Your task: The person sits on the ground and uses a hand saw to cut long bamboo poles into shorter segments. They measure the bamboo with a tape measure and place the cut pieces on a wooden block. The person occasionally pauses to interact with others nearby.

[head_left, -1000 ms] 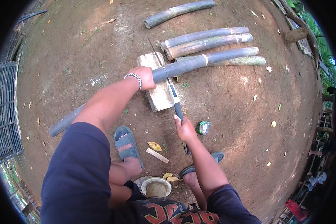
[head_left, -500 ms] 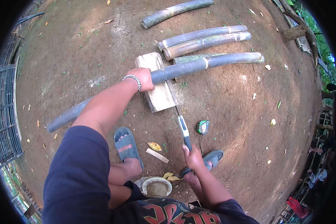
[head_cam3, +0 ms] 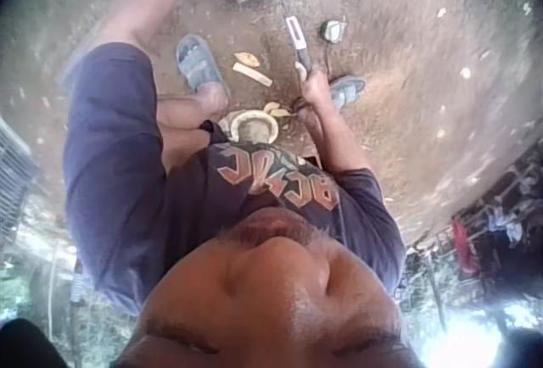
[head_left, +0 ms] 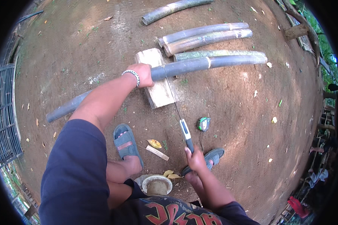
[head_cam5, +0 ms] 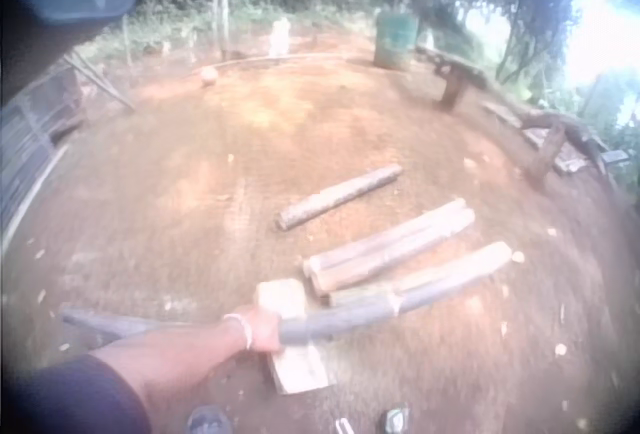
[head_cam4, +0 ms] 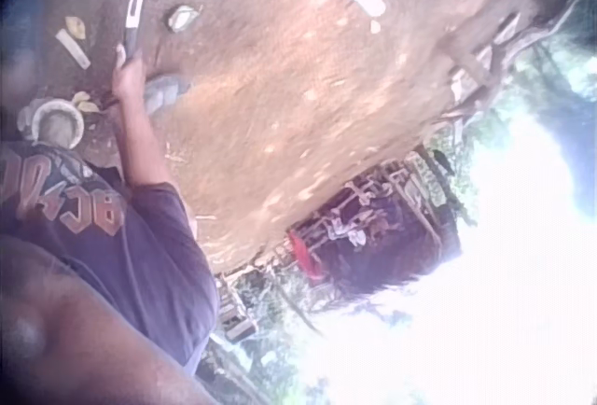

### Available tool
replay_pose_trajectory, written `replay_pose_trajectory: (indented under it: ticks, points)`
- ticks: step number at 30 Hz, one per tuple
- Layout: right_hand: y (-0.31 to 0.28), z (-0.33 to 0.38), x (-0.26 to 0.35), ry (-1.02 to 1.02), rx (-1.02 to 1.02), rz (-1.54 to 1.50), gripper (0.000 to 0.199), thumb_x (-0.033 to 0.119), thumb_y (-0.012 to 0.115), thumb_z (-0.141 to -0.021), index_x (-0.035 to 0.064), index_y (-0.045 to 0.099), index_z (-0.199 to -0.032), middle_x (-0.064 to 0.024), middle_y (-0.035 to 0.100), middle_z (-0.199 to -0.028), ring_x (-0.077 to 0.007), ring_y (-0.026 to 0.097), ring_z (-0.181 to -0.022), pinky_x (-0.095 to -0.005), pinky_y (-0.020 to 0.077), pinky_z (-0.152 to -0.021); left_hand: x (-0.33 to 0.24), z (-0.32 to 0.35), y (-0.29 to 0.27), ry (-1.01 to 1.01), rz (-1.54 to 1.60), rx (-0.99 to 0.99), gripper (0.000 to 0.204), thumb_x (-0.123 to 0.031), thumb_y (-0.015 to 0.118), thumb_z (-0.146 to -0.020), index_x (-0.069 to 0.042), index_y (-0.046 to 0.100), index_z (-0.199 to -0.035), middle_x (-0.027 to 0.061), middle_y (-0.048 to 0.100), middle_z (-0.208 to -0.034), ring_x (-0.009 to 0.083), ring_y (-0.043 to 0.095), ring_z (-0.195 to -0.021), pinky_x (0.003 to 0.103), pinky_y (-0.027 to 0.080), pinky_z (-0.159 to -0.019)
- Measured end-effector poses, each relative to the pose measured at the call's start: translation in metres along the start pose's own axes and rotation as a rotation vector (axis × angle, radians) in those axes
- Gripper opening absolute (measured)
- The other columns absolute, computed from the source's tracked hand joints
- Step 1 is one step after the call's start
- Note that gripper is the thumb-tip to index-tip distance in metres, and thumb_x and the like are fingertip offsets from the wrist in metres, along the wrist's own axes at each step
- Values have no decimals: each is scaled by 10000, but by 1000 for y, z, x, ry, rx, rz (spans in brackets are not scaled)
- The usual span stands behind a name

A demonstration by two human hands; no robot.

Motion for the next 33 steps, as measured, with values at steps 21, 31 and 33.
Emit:
replay_pose_trajectory:
  ticks: [21, 31, 33]
  points:
    - [-4, -17, 16, -52, -26, -16, 543, 498, 560, -1005, -33, 582, -1112, -332, 678, -918, -506, 667, -933, -545, 517, -803, -5, 1, -3, -38, 49, 3, 553, -383, 760, -728, -11, 728, -1136, 205, 724, -1153, 327, 703, -1071, 397, 550, -958]
    - [-12, -58, 72, -104, -89, -29, 548, 503, 516, -1025, -36, 581, -1100, -323, 670, -886, -514, 660, -926, -562, 501, -792, -16, 0, -10, -18, 18, -12, 563, -397, 786, -732, -19, 726, -1145, 198, 722, -1171, 331, 700, -1082, 401, 552, -957]
    - [3, -5, 6, -137, -95, -68, 532, 500, 537, -1015, -18, 593, -1125, -312, 678, -899, -499, 670, -941, -546, 509, -801, -7, 1, -6, -29, 24, -11, 569, -400, 783, -734, -23, 722, -1156, 196, 721, -1174, 331, 700, -1083, 403, 550, -958]
Point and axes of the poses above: each hand's wrist, its own z-axis away from the middle knuckle, its own y-axis out of the palm, x = y × z, the point moved 9 cm from there along -z, towards the middle knuckle
